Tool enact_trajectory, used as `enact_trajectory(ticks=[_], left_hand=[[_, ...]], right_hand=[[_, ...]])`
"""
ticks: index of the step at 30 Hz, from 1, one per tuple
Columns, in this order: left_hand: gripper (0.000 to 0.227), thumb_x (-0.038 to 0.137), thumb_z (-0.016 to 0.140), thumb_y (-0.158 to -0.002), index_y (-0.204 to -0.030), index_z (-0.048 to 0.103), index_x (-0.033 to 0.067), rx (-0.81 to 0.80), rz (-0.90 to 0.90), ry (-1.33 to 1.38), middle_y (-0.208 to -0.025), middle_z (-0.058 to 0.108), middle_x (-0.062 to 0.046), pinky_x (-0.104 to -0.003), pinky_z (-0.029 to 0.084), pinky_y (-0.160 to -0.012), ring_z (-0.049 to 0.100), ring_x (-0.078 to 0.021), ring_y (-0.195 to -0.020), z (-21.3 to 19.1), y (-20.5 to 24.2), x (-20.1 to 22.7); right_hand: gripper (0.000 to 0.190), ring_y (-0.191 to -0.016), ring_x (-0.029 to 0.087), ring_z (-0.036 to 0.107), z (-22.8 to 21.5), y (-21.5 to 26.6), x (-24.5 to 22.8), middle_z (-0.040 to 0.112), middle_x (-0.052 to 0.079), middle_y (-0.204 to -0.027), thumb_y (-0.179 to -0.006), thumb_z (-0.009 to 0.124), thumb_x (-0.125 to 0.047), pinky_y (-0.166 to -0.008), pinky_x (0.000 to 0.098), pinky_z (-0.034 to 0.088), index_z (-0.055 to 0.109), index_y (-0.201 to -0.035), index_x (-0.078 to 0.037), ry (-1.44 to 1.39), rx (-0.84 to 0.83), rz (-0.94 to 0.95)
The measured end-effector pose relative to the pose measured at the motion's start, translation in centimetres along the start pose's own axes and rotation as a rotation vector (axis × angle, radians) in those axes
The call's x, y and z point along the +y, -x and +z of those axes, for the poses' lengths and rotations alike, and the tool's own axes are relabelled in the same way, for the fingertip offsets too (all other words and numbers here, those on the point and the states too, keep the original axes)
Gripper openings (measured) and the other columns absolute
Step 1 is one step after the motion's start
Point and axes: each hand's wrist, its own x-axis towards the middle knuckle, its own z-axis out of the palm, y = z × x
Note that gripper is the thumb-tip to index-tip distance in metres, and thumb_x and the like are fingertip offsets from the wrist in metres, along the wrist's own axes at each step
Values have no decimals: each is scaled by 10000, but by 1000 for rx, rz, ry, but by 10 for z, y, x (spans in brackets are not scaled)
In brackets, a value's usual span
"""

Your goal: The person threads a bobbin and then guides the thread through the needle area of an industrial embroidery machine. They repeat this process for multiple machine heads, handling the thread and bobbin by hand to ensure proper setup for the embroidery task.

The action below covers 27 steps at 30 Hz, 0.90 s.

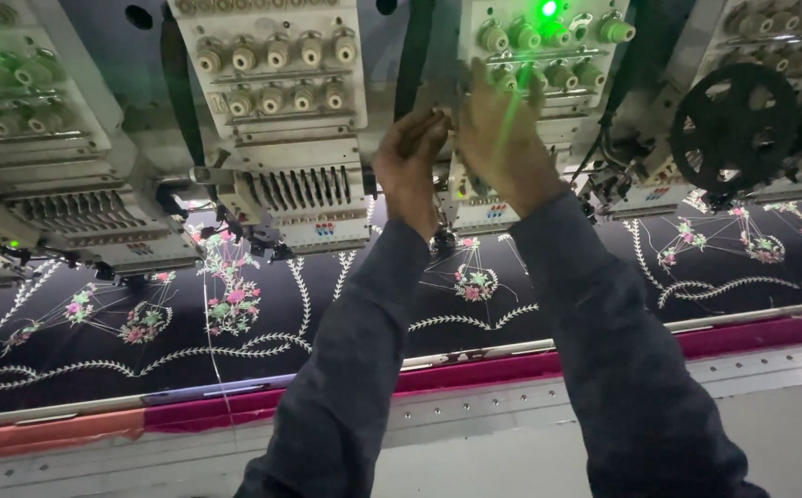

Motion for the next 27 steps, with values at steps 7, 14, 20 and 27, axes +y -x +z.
enact_trajectory(ticks=[7,14,20,27], left_hand=[[423,113,758,-837,-1215,650,-44,69,-31,-221,-1189,734,-197,-429,635,-966,711,-323,-1129,12,-5,2],[153,78,735,-893,-1038,769,115,-24,128,-605,-1030,793,-78,-365,665,-872,768,-239,-970,6,-8,-10],[234,83,698,-930,-1162,711,116,-128,201,-736,-1157,770,-117,-379,681,-897,786,-255,-1037,8,-10,-10],[243,97,685,-983,-1225,697,119,-221,438,-908,-1086,737,-143,-367,689,-737,751,-339,-982,-8,0,-12]], right_hand=[[605,-1008,369,729,-28,2,-5,729,146,-820,-1134,312,-369,-1172,637,62,355,-1477,128,-203,-62,13],[498,-709,98,405,-54,20,-32,444,-33,-778,-1041,227,-556,-628,296,333,495,-899,-161,-551,7,412],[499,-533,45,306,-54,44,-17,321,-68,-657,-1091,221,-426,-437,240,276,504,-1256,-49,-555,56,370],[372,-1242,458,580,-28,94,-27,620,304,-1291,-1141,406,-265,-1049,604,416,549,-1360,-1,-627,366,321]])
